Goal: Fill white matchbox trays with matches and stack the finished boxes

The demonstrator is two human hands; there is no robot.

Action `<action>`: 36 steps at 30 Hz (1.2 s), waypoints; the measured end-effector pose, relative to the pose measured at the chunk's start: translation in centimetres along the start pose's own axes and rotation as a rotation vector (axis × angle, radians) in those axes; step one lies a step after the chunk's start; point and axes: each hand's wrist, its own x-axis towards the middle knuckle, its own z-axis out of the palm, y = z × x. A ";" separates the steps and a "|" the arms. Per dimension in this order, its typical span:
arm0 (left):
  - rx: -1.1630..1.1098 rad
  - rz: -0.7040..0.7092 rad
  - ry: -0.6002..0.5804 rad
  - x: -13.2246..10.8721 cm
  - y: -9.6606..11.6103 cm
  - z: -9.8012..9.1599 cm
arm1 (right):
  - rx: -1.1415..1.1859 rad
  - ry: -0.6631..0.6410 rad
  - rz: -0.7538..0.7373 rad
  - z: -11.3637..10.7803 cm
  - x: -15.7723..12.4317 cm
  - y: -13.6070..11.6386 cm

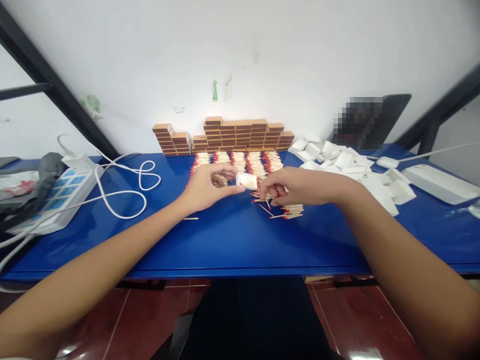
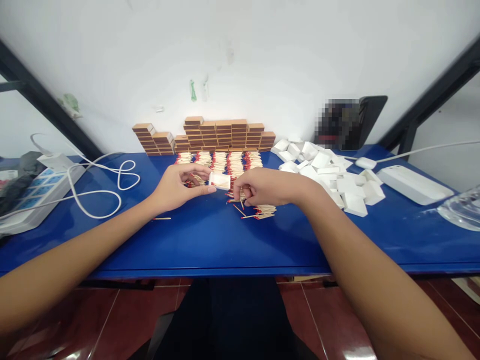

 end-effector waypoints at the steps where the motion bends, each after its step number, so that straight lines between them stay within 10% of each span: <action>1: -0.004 -0.001 0.000 0.0 0.0 0.0 | -0.008 -0.004 0.014 0.0 0.1 0.1; 36: 0.028 0.011 0.010 0.0 -0.4 0.0 | -0.034 -0.011 0.026 1.0 0.5 -0.9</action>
